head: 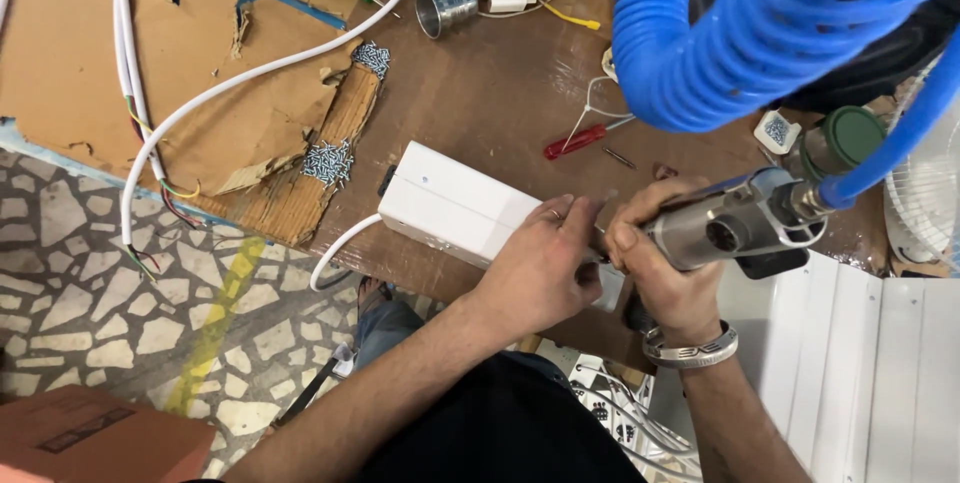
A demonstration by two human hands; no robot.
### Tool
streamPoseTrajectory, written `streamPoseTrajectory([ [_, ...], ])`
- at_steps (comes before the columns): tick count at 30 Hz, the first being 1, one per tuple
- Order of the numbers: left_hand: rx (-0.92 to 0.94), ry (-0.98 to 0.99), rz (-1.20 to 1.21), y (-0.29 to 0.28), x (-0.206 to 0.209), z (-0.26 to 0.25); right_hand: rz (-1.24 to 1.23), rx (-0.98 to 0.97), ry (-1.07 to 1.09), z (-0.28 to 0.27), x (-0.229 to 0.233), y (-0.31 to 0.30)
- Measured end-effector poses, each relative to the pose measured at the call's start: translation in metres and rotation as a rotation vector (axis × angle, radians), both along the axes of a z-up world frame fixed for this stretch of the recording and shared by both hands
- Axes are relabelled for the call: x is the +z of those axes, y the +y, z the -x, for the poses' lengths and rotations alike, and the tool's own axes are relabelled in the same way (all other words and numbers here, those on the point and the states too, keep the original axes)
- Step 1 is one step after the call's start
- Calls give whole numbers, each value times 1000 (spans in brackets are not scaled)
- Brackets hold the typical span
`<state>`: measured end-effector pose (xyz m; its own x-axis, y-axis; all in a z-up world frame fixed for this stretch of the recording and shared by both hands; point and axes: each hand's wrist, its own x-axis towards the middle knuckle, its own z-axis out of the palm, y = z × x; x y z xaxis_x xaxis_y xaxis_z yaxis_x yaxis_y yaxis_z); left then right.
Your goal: Assembling white metal electronic enclosures by securing wires and fastening components with a pneumatic screwdriver and hammer.
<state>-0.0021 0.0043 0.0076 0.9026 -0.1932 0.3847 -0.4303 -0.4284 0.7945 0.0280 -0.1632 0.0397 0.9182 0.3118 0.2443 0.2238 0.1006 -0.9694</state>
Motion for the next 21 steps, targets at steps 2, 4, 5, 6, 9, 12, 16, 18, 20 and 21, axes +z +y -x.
streamPoseTrajectory([
  [2,-3,1,-9,-1,0,0,-12,9,-39,0,1,-1],
  [4,8,-4,-26,-1,-1,1,75,10,16,0,3,0],
  [5,10,-7,-28,-1,-1,1,72,12,13,-1,4,1],
  [6,9,16,-34,-1,-1,1,63,23,11,-1,6,2],
  [9,-3,36,-27,0,3,1,25,15,43,0,5,2],
  [12,-21,42,-13,1,7,1,-3,1,38,-2,0,-3],
  [16,-4,-1,22,-3,2,1,46,11,43,-1,-1,-8],
  [18,8,4,14,-5,-1,0,25,14,30,0,6,-2],
  [20,27,13,1,-4,0,1,0,23,21,1,7,1],
  [21,19,17,-11,-4,2,2,16,0,19,2,6,0],
])
